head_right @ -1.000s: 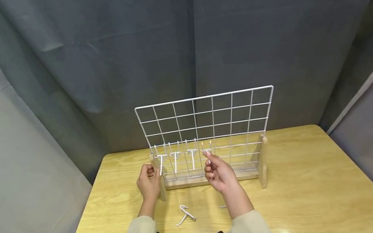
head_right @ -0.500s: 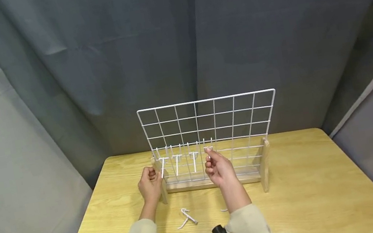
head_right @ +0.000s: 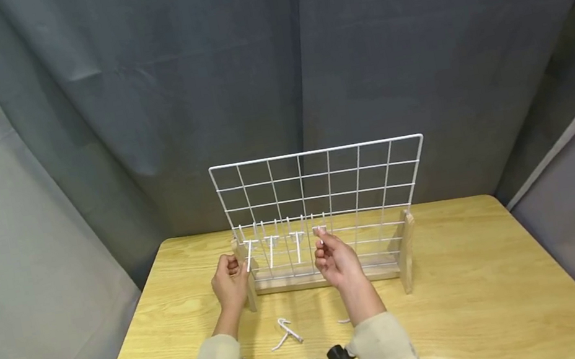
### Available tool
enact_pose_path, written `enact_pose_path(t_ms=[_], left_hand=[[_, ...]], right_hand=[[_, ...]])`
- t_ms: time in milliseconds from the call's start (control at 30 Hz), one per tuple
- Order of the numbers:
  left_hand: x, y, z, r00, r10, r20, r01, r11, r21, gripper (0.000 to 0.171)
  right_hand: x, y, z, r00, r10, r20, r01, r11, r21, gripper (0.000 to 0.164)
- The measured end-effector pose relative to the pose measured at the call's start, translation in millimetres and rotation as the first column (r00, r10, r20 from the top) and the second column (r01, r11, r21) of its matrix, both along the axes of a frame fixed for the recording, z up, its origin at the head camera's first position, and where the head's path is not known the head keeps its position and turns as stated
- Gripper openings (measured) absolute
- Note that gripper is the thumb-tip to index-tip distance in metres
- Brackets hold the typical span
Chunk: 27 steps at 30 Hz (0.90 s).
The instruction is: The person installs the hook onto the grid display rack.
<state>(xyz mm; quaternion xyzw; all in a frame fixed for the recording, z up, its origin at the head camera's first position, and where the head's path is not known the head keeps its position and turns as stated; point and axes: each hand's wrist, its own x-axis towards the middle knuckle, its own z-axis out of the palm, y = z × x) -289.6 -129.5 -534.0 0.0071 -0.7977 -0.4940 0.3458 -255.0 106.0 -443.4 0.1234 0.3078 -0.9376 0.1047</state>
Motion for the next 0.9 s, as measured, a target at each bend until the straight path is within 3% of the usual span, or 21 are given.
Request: enact_pose_path(t_ms=[233,433,567,667,900], left_hand=[[-0.2,1,1.6,1.0,0.001,0.01,-0.001,1.0,0.018,0.019],[0.0,8,3.2,0.999,-0.03,0.032,0.03,0.999,0.02,0.018],[0.8,9,4.4,0.999,-0.027,0.042,0.026,0.999,0.026,0.017],[1.4,9,4.3,0.999,-0.023,0.049,0.021,0.999,0.034,0.018],[1.8,6,2.9,0.999,-0.022,0.031,0.021,0.999,0.037,0.018]], right_hand=[[14.0,5,-9.7,0.995,0.018,-0.093,-0.015,0.999,0.034,0.025],[36.1,11,-21.9,0.994,-0.008,-0.105,0.025,0.987,0.161,0.017],[47.2,11,-29.5,0.995,-0.031,-0.093,0.054,0.963,0.264,0.02],[57.4,9,-37.6,0.993,-0.038,-0.11,0.078,0.919,0.387,0.026],[78.4,-4,-63.4,0.988,0.034,-0.149,0.073,0.752,0.655,0.033]])
